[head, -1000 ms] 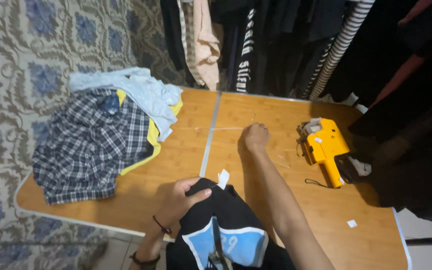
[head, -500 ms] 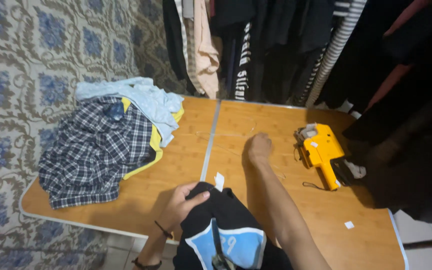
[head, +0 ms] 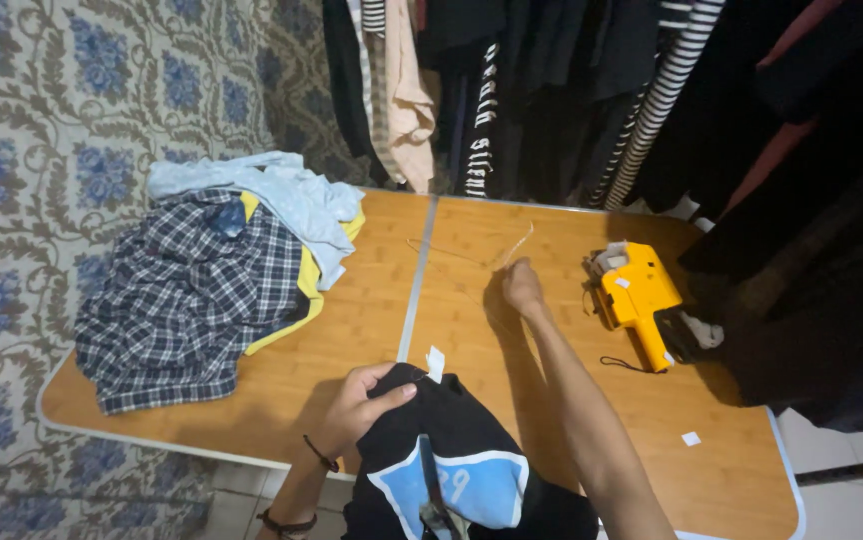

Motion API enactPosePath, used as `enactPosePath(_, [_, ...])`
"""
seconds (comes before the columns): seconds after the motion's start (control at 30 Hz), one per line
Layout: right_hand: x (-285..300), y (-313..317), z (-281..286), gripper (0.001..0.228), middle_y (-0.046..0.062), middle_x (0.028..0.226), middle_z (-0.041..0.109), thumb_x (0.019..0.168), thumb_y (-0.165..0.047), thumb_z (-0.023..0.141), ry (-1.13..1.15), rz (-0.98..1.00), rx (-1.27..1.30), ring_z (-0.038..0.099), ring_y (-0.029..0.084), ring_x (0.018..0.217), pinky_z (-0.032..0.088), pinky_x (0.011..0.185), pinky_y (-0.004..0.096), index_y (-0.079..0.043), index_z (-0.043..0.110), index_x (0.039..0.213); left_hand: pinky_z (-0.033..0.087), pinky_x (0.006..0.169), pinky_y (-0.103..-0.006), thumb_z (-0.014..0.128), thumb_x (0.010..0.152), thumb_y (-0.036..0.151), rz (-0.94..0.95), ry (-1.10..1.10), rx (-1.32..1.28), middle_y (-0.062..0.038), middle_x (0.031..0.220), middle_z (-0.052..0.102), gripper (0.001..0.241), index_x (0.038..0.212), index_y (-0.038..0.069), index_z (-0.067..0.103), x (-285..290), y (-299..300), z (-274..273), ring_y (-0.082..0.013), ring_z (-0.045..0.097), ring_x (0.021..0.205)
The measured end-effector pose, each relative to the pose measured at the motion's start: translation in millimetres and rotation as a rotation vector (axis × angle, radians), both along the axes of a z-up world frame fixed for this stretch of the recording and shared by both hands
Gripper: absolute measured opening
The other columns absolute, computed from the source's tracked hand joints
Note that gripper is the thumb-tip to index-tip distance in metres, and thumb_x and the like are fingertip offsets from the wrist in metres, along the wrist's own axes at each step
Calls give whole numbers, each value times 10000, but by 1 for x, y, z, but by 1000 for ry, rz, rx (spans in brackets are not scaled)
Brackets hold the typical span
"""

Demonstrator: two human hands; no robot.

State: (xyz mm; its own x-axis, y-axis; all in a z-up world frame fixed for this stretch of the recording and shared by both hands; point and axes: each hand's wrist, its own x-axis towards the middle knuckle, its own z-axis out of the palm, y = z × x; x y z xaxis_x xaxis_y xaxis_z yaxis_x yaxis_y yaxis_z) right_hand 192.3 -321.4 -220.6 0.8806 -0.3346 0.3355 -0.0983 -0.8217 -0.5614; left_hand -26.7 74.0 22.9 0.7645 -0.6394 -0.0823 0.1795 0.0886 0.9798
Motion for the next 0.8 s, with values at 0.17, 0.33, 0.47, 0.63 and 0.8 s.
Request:
enactPosePath(0.17, [-61,24,118,338,229,952,715,1065,-317,538,-183,8,356,680,406,880,508,745,478,0,653,1089,546,788,-253,709,925,104,10,-65,41,-42,956,775,227,1084,-52,757,-6,-10,13,-92,694,865])
enactPosePath(0.33, [-142,49,238,398,171,743,647,1023,-352,577,-256,94,353,560,260,636,466,604,404,-27,686,1224,545,796,-253,718,917,116,-68,-132,44,-25,963,764,237,1093,-39,752,-23,-17,35,-83,684,886])
enactPosePath(0.47, [-184,42,269,354,79,955,697,1197,-303,500,-673,248,162,643,157,835,504,726,324,7,664,1146,538,827,-249,717,920,110,-127,-226,36,-37,991,771,260,1116,-55,758,-29,-19,47,-86,683,915])
enactPosePath(0.63, [-254,54,332,195,-42,694,449,1103,-276,541,-684,379,1244,368,49,534,292,467,232,-121,580,992,541,853,-234,699,905,92,-321,-157,6,-6,1046,764,288,1164,-30,716,-47,-25,81,-64,687,955])
enactPosePath(0.8, [-303,59,375,145,-61,750,416,1086,-259,531,-623,530,1490,301,51,564,237,479,224,-133,599,1106,533,781,-222,719,870,48,-316,-319,118,-12,996,756,318,1178,-32,729,-54,-29,103,-50,660,885])
